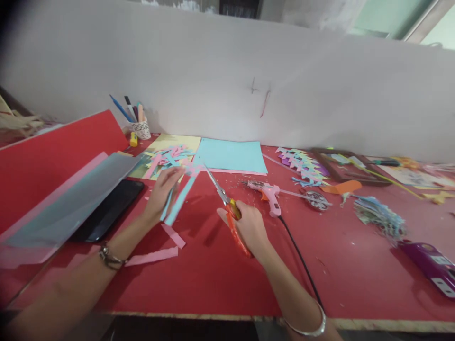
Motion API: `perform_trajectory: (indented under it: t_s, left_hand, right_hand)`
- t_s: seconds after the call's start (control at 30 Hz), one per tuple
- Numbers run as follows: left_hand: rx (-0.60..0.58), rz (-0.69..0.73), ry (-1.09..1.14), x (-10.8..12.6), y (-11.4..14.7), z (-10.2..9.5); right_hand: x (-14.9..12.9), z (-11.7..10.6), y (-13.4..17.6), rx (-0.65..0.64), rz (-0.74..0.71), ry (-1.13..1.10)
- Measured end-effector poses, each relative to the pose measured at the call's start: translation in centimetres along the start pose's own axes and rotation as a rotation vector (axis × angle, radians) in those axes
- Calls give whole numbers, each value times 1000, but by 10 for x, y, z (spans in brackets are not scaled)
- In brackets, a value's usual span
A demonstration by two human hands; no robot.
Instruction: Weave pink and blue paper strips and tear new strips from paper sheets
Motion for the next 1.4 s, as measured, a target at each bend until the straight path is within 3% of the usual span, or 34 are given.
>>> perform_trajectory:
  t_s: [0.07, 0.17, 0.27, 0.4, 0.5, 0.6, 0.7, 0.77, 0.9, 1.03, 1.2, 1.3, 1.4]
  left_hand:
    - [-102, 97, -18, 11, 4, 6]
    - [-240, 373, -159, 30, 10, 10]
    - [-297, 661, -358, 44, 15, 12]
    - [-340, 777, -360, 53, 19, 15]
    - [-250, 596, -161, 53, 17, 11]
    - [-131, 153, 193, 43, 12, 7]
    - [-348, -255, 513, 36, 14, 16]
    - [-495, -381, 561, 37, 16, 22]
    - [-503, -457, 461, 39, 15, 24]
    - [-449, -491, 533, 37, 11, 23]
    - [-509, -499, 624, 35, 17, 29]
    - [-487, -527, 646, 35, 20, 32]
    - [-554, -520, 651, 38, 23, 36]
  right_hand:
    - [0, 5, 3, -78, 31, -244]
    - [-5, 14, 6, -185, 56, -636]
    - [-10, 20, 6, -157, 82, -902]
    - [-9, 23, 3, -91, 148, -1038]
    - [-5, 24, 5, -50, 152, -1074]
    - [-4, 25, 7, -45, 138, -1077]
    - [-4, 27, 9, -45, 143, -1049]
    - [-3, 28, 9, -52, 161, -1018]
    - [-5, 24, 9, -106, 170, -828]
    - [-12, 15, 8, -113, 115, -637]
    - [-12, 15, 6, -93, 107, -594]
    - [-8, 19, 6, -112, 84, -611]
    - [-7, 22, 6, -129, 62, -632]
Point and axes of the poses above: each hand's wrist, its own y-axis away from the middle knuckle, its own z-axis out of the palm, x = y × z, the point moved 3 cm from there along -y, towards the middle knuckle, and after that the axes turned 1 degree about y, right-handed, at the moved point
